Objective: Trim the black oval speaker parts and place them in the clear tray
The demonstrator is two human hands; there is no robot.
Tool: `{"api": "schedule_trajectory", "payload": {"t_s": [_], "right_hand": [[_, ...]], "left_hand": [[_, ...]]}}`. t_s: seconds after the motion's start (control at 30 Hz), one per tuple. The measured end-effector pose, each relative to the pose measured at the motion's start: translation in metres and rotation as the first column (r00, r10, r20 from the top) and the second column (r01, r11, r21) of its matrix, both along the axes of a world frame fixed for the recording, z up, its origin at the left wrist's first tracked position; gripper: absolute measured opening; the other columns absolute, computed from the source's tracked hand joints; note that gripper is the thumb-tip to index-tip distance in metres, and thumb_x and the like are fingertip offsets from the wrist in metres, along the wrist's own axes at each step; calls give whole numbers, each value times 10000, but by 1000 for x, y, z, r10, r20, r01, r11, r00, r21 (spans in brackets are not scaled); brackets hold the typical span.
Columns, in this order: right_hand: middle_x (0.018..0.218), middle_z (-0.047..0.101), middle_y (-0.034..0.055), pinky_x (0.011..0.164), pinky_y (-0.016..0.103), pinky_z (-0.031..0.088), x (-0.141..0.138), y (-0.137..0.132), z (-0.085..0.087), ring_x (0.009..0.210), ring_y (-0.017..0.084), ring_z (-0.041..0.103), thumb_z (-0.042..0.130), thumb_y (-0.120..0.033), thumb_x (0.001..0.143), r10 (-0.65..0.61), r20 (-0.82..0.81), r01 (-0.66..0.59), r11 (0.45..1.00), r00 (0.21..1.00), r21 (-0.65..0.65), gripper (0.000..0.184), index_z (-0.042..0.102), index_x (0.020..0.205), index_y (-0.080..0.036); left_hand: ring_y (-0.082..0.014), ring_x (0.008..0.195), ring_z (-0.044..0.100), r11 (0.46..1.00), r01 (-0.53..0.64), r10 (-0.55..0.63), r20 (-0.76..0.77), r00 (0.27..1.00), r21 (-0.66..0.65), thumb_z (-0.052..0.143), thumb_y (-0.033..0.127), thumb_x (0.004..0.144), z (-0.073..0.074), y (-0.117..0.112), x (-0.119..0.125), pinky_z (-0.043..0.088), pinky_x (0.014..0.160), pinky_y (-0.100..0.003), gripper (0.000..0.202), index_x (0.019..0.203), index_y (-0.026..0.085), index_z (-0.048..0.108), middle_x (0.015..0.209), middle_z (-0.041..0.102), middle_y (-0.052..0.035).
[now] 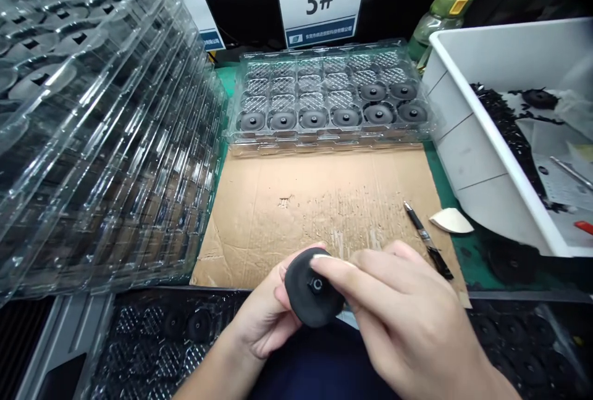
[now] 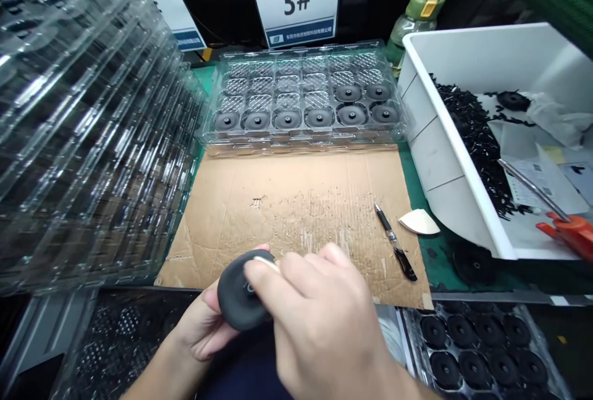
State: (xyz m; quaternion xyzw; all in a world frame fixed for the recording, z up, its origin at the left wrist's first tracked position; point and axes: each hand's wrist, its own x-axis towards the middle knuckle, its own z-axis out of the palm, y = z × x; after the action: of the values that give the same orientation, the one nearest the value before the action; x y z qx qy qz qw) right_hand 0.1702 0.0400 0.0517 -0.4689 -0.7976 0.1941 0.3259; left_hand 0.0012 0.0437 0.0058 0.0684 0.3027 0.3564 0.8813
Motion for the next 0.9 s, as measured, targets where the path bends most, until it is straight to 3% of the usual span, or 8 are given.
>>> {"api": "schedule_trajectory", "payload": {"t_s": [0.1,0.27,0.4,0.47,0.53,0.67,0.8,0.9], "right_hand": [[760,647,6,635,272,367,1,17,-11,664,130,541,401,-63,887,97,-138,-99,995,986,-5,320,661,1016,-198],[982,680,20,675,250,469,14,10,-61,855,153,627,473,-223,921,-222,-174,148,921,959,-361,235,622,1101,-248],[972,696,39,724,316,512,13,-15,-109,862,194,647,455,-247,905,-118,-120,52,891,986,-451,258,617,1105,-227],[954,704,33,724,325,521,12,-18,-118,846,198,656,466,-238,888,-98,-117,32,883,988,-469,237,628,1061,-217],[984,695,34,695,301,523,13,-14,-107,840,186,655,466,-249,902,-158,-113,87,877,981,-473,221,608,1069,-218],[1015,662,5,647,236,479,14,-3,-46,843,145,619,524,-242,910,-311,-219,231,917,925,-326,216,569,1120,-267],[863,659,12,621,279,384,2,4,-4,695,136,540,447,-141,934,72,-225,-63,997,972,48,265,586,1146,-214],[696,603,6,577,283,305,-4,9,-1,609,140,455,379,-113,937,195,-69,-197,980,978,-21,294,655,1012,-184]], "left_hand": [[-132,880,673,1000,-26,25,24,999,12,818,308,569,1,-2,0,505,839,-199,454,990,188,697,964,728,-36],[-231,936,681,998,-53,51,45,998,32,819,355,550,0,-5,-10,517,840,-260,553,1063,215,671,1183,660,-82],[-237,944,680,996,-84,80,95,992,33,812,351,557,-3,-5,-11,532,830,-280,529,1049,213,675,1051,719,-55],[-231,945,680,996,-79,75,94,993,38,810,350,563,-3,-4,-10,534,821,-275,521,1045,209,674,1033,724,-53],[-228,946,679,997,-53,49,89,995,49,809,343,572,-2,-4,-10,531,816,-261,518,1053,211,668,1045,717,-53],[-225,944,675,997,-26,18,107,994,74,807,352,582,0,-6,-7,518,830,-266,530,1072,218,659,1055,703,-49],[-146,891,671,996,-14,7,79,997,88,806,339,587,0,-10,-3,485,844,-197,491,1035,185,678,940,720,-28],[-141,899,663,997,-18,19,-10,1000,78,811,364,564,-2,-12,-3,471,864,-193,502,1016,185,689,955,721,-31]]}}
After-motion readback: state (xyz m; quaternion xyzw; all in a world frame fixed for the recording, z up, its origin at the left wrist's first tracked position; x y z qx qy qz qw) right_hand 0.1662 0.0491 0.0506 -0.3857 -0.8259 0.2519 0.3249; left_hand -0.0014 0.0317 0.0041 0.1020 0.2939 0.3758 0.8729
